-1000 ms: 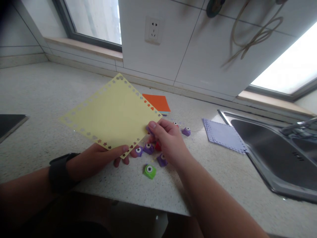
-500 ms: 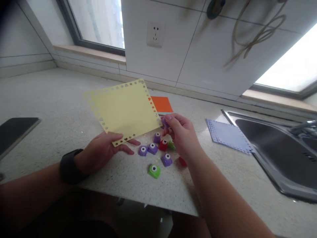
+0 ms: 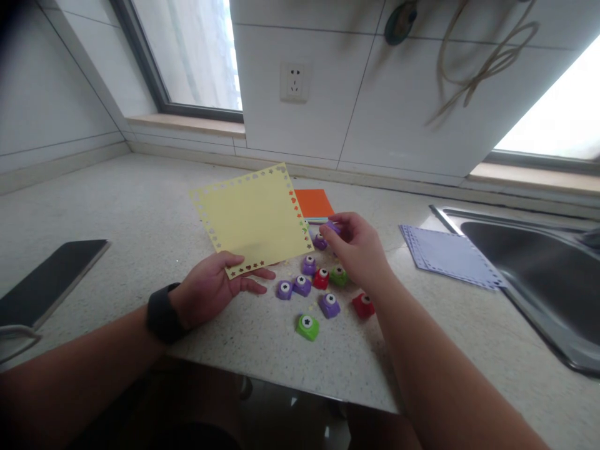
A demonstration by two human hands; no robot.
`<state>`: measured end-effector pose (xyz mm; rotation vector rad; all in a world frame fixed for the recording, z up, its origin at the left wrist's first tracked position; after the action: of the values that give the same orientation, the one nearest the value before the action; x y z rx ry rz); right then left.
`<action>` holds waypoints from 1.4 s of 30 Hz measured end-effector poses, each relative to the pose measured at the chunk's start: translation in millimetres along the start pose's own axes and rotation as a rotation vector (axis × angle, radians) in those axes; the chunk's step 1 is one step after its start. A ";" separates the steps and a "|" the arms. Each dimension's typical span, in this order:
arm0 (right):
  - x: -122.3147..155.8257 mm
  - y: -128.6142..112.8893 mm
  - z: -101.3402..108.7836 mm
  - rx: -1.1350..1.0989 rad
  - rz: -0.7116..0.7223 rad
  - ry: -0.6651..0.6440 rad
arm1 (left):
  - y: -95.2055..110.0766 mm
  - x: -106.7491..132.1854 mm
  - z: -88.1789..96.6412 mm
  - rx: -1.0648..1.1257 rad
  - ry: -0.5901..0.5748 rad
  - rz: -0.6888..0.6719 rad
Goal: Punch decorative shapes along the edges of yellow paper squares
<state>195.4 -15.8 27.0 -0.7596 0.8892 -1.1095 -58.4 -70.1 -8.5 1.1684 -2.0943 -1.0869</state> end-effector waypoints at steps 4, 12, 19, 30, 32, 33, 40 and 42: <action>-0.2 1.5 0.3 -0.011 -0.016 -0.002 | 0.1 0.2 0.5 0.003 0.007 -0.009; -0.3 0.9 -0.8 -0.048 0.030 -0.034 | 0.9 -3.3 3.9 0.039 -0.013 0.025; -0.9 3.9 -2.5 0.054 0.009 -0.098 | 0.1 -2.7 4.7 0.032 -0.001 0.033; 0.9 7.2 -0.7 0.395 -0.033 -0.172 | 2.3 -1.0 2.5 0.006 0.052 0.053; 0.5 8.2 -1.7 0.453 -0.030 -0.206 | 2.9 -1.1 2.5 0.013 0.060 0.051; 0.4 8.0 -2.3 0.478 -0.028 -0.227 | 3.3 -1.2 2.8 0.025 0.066 0.047; 0.9 -0.1 -3.8 0.623 -0.074 -0.346 | 9.9 -2.1 8.2 0.179 0.137 -0.065; 1.1 -1.8 -4.0 0.636 -0.069 -0.359 | 10.4 -2.1 9.6 0.195 0.150 -0.078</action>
<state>191.2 -17.7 26.5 -0.4337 0.1802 -1.1798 -69.1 -61.3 -5.3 1.3897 -2.0877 -0.8143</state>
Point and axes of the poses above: each hand's wrist, its own x-axis away from the middle knuckle, its own z-axis out of the back of the hand, y = z × x, the point moved 3 cm from there along -x, towards the middle knuckle, and after that the axes turned 14 degrees about -y, right-handed, at the moved point
